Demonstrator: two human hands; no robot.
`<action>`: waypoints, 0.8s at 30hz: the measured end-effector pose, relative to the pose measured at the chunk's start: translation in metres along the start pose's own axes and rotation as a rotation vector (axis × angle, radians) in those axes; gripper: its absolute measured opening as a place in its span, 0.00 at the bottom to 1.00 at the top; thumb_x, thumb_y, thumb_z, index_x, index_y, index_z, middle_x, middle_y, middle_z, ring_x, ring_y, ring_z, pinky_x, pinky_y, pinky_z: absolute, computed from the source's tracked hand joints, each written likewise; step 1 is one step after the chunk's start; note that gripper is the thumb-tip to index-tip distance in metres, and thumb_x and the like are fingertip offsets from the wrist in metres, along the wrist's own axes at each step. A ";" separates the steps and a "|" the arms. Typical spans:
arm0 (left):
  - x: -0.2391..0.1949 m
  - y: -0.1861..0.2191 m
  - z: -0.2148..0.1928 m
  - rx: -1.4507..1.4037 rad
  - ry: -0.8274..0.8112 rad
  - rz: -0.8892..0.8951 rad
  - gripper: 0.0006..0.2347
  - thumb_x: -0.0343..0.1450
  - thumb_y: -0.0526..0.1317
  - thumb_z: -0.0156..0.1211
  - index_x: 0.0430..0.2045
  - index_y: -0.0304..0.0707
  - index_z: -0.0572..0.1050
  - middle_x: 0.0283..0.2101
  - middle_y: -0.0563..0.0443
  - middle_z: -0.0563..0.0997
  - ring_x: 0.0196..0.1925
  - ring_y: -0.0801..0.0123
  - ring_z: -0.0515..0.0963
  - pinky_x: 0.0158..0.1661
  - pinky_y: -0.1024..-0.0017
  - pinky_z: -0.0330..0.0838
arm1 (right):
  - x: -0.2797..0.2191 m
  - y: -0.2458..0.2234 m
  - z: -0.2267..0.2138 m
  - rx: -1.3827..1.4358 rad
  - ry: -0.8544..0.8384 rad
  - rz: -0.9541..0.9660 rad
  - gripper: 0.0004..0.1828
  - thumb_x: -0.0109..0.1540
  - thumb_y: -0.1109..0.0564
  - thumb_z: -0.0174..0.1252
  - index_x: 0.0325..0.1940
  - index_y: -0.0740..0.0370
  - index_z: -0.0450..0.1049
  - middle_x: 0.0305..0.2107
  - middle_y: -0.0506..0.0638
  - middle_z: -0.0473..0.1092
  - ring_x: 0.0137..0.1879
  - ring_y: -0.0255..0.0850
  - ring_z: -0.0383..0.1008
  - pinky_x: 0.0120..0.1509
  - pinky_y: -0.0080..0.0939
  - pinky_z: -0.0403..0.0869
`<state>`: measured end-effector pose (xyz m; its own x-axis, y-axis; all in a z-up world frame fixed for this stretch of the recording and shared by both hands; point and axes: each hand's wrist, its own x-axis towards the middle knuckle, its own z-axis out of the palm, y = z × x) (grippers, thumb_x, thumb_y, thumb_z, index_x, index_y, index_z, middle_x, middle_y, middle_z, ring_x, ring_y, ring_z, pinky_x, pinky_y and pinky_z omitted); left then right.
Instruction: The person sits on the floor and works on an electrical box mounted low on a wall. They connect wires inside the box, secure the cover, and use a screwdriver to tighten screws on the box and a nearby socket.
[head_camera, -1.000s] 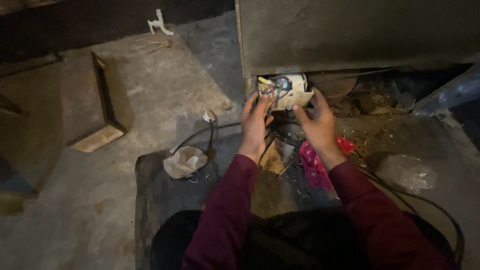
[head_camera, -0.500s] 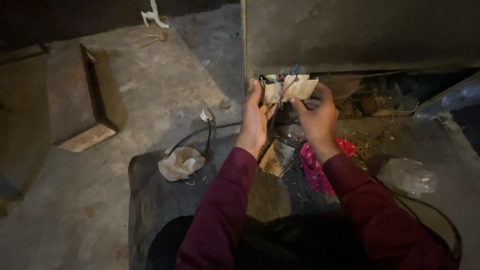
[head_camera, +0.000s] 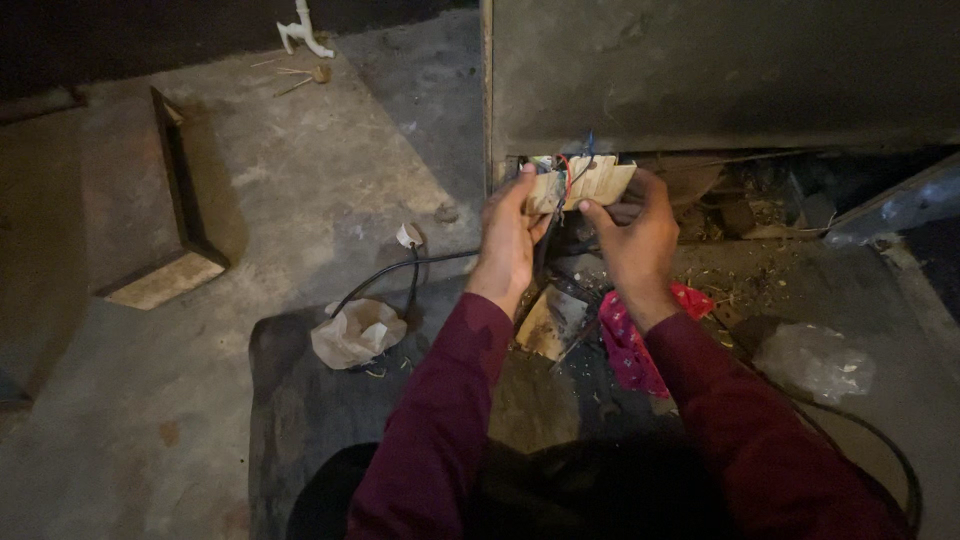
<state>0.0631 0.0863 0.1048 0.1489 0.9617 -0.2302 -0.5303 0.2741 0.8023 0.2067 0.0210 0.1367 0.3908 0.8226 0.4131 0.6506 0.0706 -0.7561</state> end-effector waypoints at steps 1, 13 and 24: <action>0.001 -0.001 0.004 -0.045 0.043 -0.004 0.14 0.70 0.48 0.65 0.41 0.41 0.74 0.40 0.53 0.82 0.42 0.70 0.81 0.44 0.69 0.76 | 0.001 0.000 0.000 0.040 0.004 0.022 0.34 0.58 0.56 0.75 0.62 0.68 0.66 0.49 0.57 0.76 0.47 0.40 0.81 0.51 0.41 0.79; -0.008 0.013 0.014 -0.053 0.077 -0.103 0.16 0.64 0.44 0.71 0.40 0.42 0.73 0.34 0.49 0.84 0.32 0.64 0.83 0.29 0.65 0.76 | -0.010 0.003 -0.013 -0.009 -0.073 0.037 0.36 0.55 0.54 0.77 0.58 0.67 0.64 0.38 0.54 0.75 0.40 0.40 0.77 0.41 0.39 0.77; -0.038 0.014 0.027 0.048 0.180 -0.204 0.38 0.64 0.38 0.72 0.68 0.40 0.54 0.56 0.35 0.76 0.49 0.55 0.79 0.49 0.60 0.74 | -0.090 0.016 0.007 0.343 -0.146 0.088 0.11 0.72 0.52 0.59 0.53 0.60 0.73 0.39 0.47 0.69 0.47 0.37 0.69 0.53 0.37 0.67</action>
<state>0.0725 0.0537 0.1391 0.0954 0.8716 -0.4808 -0.4633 0.4664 0.7535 0.1773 -0.0480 0.0843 0.3227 0.9038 0.2812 0.3534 0.1605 -0.9216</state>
